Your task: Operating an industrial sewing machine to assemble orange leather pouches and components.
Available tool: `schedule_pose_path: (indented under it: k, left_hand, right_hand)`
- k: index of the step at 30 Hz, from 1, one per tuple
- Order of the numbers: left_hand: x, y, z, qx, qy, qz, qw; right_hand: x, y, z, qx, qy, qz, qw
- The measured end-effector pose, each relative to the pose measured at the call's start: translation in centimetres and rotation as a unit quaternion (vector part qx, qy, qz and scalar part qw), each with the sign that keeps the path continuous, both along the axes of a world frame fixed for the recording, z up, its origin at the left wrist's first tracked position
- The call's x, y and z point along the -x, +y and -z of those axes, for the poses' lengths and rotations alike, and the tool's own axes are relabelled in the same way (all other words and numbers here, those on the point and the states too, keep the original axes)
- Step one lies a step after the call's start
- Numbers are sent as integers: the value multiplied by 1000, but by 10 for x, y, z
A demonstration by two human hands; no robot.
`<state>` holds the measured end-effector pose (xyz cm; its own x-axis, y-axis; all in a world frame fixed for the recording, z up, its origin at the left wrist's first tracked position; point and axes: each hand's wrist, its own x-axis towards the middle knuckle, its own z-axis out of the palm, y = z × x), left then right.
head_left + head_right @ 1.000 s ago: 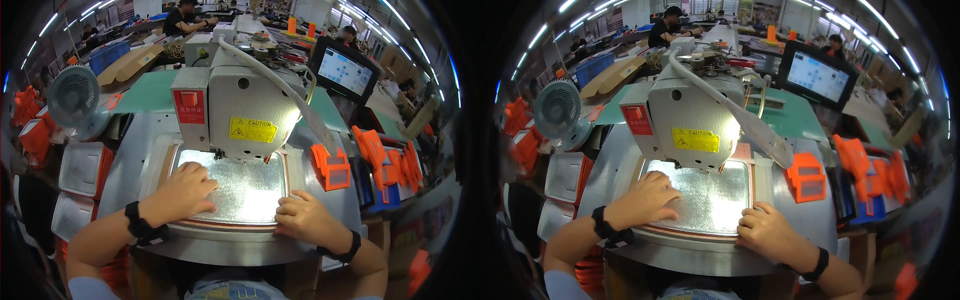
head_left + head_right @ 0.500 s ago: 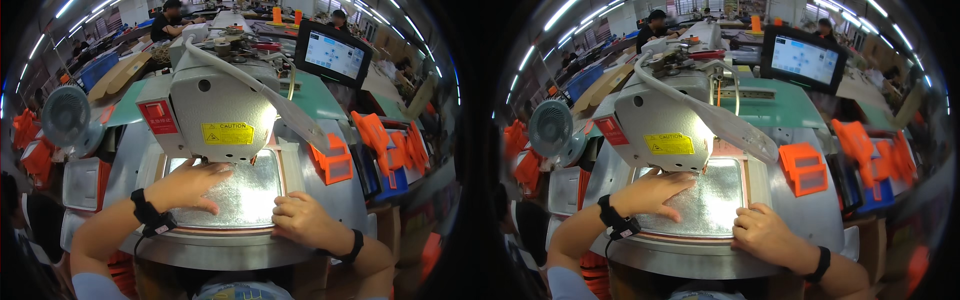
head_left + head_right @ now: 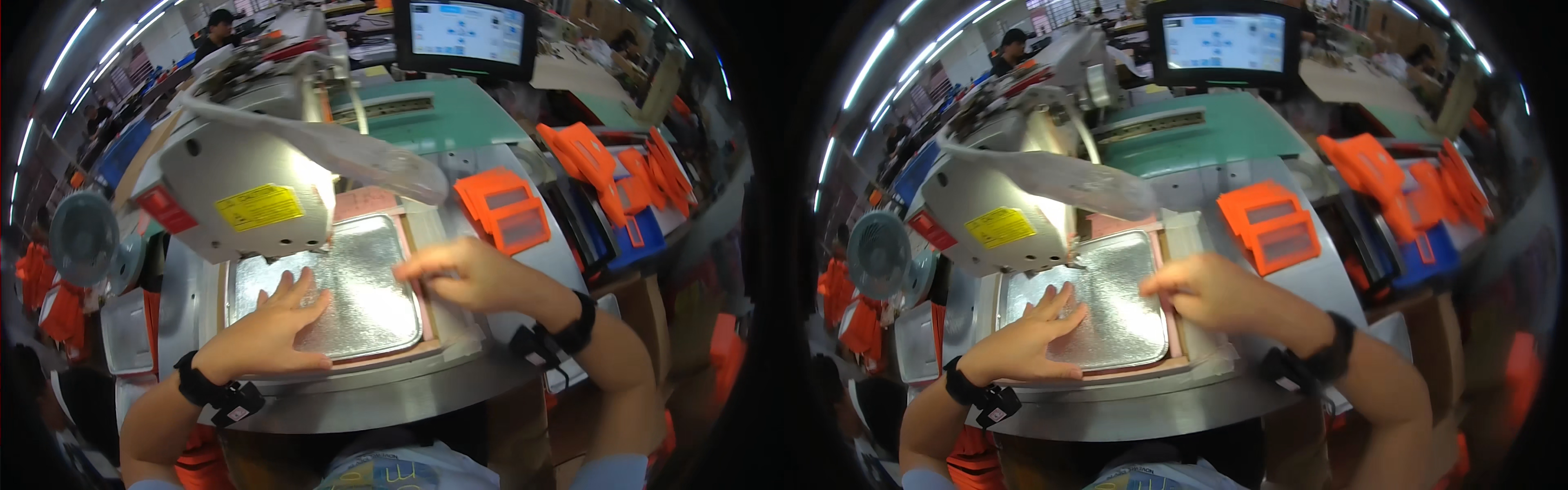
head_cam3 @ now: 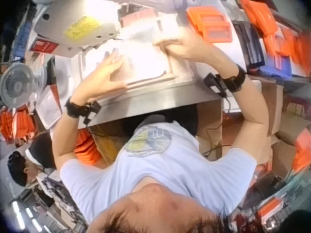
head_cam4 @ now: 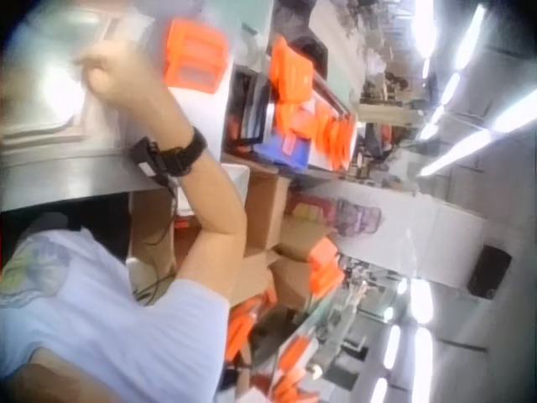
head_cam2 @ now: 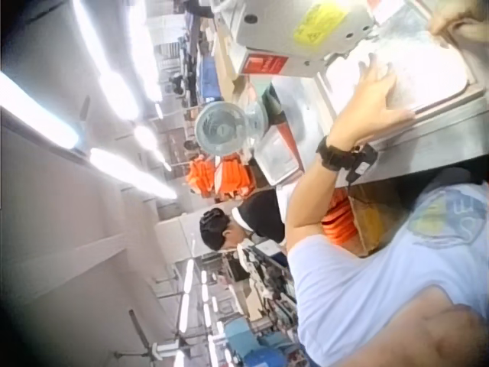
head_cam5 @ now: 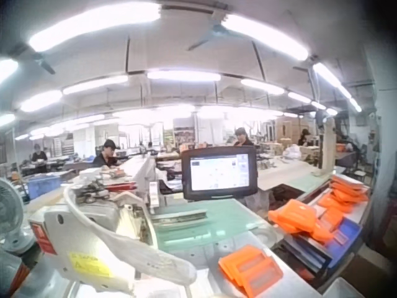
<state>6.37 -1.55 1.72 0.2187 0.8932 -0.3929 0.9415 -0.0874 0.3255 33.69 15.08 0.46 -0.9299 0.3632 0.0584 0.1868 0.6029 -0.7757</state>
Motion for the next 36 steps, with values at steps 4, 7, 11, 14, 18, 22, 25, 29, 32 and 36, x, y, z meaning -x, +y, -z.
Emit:
schedule_pose_path:
  k: [4,7,11,14,18,22,25,29,32,36]
  left_hand:
    - [-1,-2,-4,0,-23,-14,1000]
    - [0,1,-1,-11,-30,-17,999]
    - [0,-2,-1,-15,-49,-31,998]
    - [-1,-4,1,-20,-50,-33,998]
    - [-2,-6,6,-36,-32,-19,999]
    - [-8,-6,-1,-35,-48,-36,998]
    - [-8,-5,-2,-25,-53,-25,998]
    - [-6,-1,0,-3,-14,8,1000]
    - [-5,0,1,18,-6,8,1000]
    - [-9,-1,6,-6,-5,6,1000]
  right_hand:
    - [17,30,26,-222,87,-3,971]
    - [14,33,18,-252,-8,-37,967]
    - [19,31,12,-274,-37,-31,960]
    - [20,24,-1,-237,-65,-42,968]
    - [14,22,14,-266,72,-77,958]
    - [34,-9,9,-334,-111,-80,932]
    - [39,-17,-7,-345,-220,-74,909]
    - [40,-21,-11,-361,-234,-62,901]
    - [30,-15,11,-388,-170,-46,905]
    - [33,-18,-2,-364,-228,-53,901]
